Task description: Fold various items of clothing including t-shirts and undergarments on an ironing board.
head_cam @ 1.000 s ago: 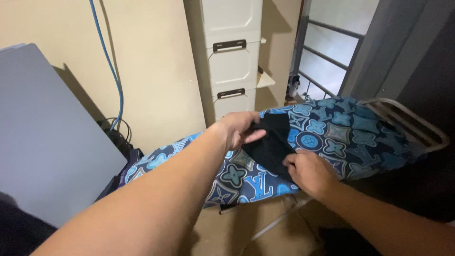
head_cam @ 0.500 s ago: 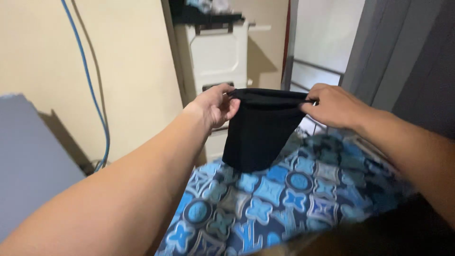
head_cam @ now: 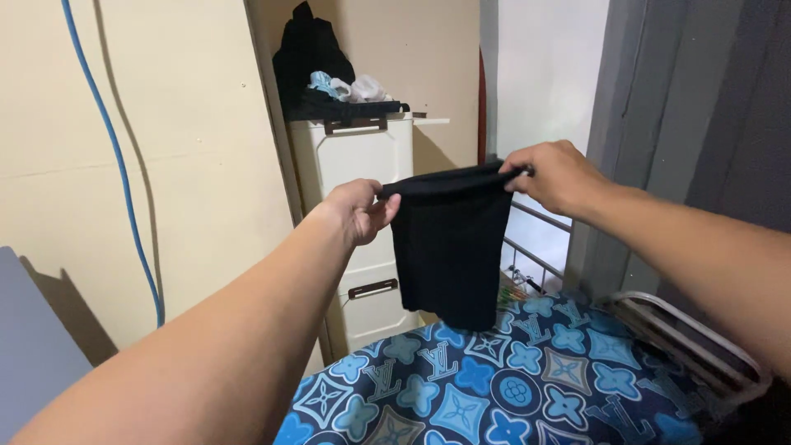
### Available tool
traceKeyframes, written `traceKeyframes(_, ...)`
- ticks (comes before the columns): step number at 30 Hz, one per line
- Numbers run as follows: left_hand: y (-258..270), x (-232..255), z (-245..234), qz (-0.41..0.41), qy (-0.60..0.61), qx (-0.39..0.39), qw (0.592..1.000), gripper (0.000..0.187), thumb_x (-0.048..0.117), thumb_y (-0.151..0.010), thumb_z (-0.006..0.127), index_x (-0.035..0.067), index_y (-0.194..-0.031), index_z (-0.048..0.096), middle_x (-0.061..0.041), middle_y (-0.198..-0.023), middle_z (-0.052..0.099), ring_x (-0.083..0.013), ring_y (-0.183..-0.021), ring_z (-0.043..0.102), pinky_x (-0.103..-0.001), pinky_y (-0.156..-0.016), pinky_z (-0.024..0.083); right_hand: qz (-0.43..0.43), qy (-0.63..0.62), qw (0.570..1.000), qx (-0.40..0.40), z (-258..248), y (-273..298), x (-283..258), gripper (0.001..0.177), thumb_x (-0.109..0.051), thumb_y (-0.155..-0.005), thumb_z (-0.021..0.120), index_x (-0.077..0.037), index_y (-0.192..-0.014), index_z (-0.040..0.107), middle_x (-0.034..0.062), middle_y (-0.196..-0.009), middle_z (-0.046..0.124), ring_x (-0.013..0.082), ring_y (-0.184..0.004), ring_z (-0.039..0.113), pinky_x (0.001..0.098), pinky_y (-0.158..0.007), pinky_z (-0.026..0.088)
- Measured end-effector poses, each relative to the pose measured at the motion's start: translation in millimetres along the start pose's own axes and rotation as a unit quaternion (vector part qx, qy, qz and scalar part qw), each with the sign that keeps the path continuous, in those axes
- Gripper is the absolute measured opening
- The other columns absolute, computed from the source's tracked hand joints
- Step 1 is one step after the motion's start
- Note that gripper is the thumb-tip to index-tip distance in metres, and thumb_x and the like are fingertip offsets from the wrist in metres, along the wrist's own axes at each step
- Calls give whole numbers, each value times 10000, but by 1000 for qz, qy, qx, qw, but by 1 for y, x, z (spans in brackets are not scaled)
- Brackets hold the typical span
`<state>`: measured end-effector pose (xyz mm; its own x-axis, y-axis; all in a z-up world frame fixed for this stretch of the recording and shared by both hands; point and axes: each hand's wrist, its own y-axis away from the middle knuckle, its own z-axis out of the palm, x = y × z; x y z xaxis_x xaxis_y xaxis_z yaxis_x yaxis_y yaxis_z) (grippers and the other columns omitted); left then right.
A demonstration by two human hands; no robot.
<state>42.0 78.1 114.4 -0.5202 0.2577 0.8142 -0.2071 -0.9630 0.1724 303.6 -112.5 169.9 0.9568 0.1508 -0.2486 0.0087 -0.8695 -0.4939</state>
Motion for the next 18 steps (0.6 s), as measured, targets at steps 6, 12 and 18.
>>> traceKeyframes(6,62,8,4,-12,-133,-44,990,40,31,-973,577,17,-1010,571,-107,-909,628,-197,-721,716,-224,-566,474,16,-72,996,-49,25,-21,26,151,-140,-910,711,-88,-1033,783,69,-879,794,162,-866,755,362,-821,579)
traceKeyframes(12,104,-1,3,55,-244,-81,965,159,81,-871,764,-29,-940,671,-102,-828,697,-156,-656,683,-225,-632,616,23,-165,981,-94,35,-20,33,251,-276,-864,812,-53,-978,799,91,-883,797,162,-839,756,342,-799,589)
traceKeyframes(18,68,-13,-11,186,-436,-32,880,293,190,-819,851,-58,-914,728,-99,-807,722,-156,-648,666,-278,-653,624,-22,-87,994,-68,48,-35,44,200,-301,-855,773,-139,-968,806,27,-871,780,141,-837,718,347,-745,571)
